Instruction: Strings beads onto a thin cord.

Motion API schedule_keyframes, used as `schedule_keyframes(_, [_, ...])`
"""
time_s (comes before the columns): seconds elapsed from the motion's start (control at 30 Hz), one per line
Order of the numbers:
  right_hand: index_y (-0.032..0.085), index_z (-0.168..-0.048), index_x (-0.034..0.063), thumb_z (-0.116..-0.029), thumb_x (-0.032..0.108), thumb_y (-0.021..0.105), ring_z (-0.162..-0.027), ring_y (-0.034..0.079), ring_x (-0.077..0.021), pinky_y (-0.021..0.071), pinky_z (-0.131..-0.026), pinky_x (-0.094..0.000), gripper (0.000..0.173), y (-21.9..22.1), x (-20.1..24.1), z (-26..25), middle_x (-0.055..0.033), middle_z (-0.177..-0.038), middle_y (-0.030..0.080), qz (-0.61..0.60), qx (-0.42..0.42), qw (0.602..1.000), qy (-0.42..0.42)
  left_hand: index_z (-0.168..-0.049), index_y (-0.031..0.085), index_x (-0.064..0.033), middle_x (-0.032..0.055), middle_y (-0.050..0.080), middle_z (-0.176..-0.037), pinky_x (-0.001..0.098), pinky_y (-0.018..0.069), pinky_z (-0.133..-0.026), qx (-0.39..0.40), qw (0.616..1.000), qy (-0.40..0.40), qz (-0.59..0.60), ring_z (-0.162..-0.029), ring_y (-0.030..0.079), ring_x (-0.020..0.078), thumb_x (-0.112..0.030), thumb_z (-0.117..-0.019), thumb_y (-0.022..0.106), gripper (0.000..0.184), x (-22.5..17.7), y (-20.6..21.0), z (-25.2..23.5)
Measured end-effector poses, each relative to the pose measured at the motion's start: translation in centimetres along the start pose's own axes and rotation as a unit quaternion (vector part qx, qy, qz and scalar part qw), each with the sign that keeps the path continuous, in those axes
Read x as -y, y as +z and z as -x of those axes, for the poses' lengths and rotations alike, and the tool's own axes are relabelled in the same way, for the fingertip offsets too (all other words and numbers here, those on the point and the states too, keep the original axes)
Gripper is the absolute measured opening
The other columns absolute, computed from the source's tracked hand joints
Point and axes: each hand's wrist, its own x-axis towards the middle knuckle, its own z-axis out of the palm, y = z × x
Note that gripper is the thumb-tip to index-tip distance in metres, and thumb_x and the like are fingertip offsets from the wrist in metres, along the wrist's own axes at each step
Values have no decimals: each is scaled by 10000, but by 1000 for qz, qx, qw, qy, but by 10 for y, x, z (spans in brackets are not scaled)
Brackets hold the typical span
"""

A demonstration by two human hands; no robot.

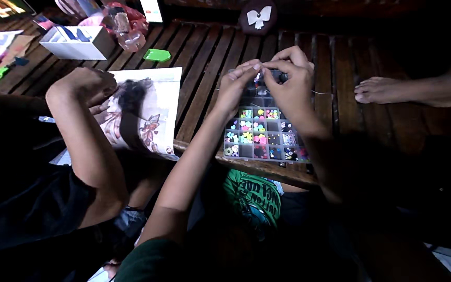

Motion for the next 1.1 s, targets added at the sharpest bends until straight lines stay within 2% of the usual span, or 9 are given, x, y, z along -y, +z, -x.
schedule_keyframes(0.17, [781, -1028, 34, -988, 181, 659, -1073, 626, -327, 372, -1009, -559, 195, -5, 4, 1, -170, -1116, 694, 52, 30, 998, -1, -964, 705, 23, 121, 620, -1245, 256, 510, -952, -27, 990, 99, -98, -1135, 597, 110, -62, -989, 629, 116, 3, 2, -1])
schedule_keyframes(0.5, [724, -994, -18, -959, 181, 645, -1035, 617, -349, 378, -954, -559, 217, -10, 6, -3, -220, -1152, 653, 68, 67, 994, 50, -955, 753, -15, 116, 673, -1227, 403, 400, -1028, -68, 945, 197, -253, -1179, 556, 244, -92, -963, 671, 113, 11, 1, -2])
schedule_keyframes(0.57, [688, -1041, -34, -972, 150, 625, -998, 609, -285, 470, -887, -467, 206, -15, 9, -4, -216, -1201, 611, 26, 106, 988, 106, -969, 752, -13, 115, 672, -1236, 430, 390, -1044, -70, 941, 192, -268, -1188, 557, 258, -111, -975, 663, 133, 11, 0, -2])
schedule_keyframes(0.63, [647, -1086, -57, -1025, 128, 542, -1005, 585, -238, 485, -876, -388, 222, -18, 11, -7, -216, -1253, 565, -28, 146, 974, 168, -975, 750, -7, 126, 668, -1241, 429, 396, -1047, -65, 943, 190, -264, -1194, 557, 266, -111, -978, 660, 138, 11, 0, -2])
schedule_keyframes(0.77, [582, -1173, -36, -1099, 169, 418, -881, 568, -95, 467, -798, -282, 273, -18, 8, -13, -118, -1093, 592, -146, 173, 941, 253, -969, 735, 11, 147, 653, -1253, 403, 413, -1048, -51, 957, 171, -229, -1205, 565, 239, -101, -984, 648, 142, 11, 0, -3])
schedule_keyframes(0.87, [572, -1165, -6, -1094, 165, 446, -817, 558, 3, 477, -760, -184, 224, -18, 5, -13, -26, -999, 579, -212, 152, 934, 243, -1015, 697, 43, 135, 652, -1205, 282, 498, -962, -22, 980, 123, -157, -1110, 611, 124, -81, -1007, 608, 153, 7, -1, -3])
schedule_keyframes(0.93, [579, -1152, 9, -1082, 153, 475, -826, 565, 13, 479, -758, -172, 191, -18, 4, -13, -8, -1007, 589, -235, 135, 933, 236, -1066, 691, 47, 84, 690, -1075, 236, 517, -877, -7, 994, 68, -88, -964, 632, 58, -61, -1020, 583, 159, 5, 0, -3])
schedule_keyframes(1.0, [588, -1112, 29, -1067, 136, 500, -830, 592, 16, 504, -775, -171, 146, -17, 1, -13, 10, -1001, 617, -255, 117, 932, 231, -1093, 677, 20, 44, 682, -1022, 217, 497, -814, 18, 999, 17, -30, -881, 602, 38, -70, -1044, 534, 176, 4, 0, -3])
schedule_keyframes(1.1, [603, -1082, 40, -1049, 124, 536, -811, 597, 33, 506, -767, -162, 112, -17, -1, -13, 38, -977, 648, -262, 101, 935, 217, -1129, 642, 27, 57, 695, -1039, 234, 524, -840, 41, 998, -22, 46, -897, 634, 60, -84, -1072, 477, 207, 2, 0, -2])
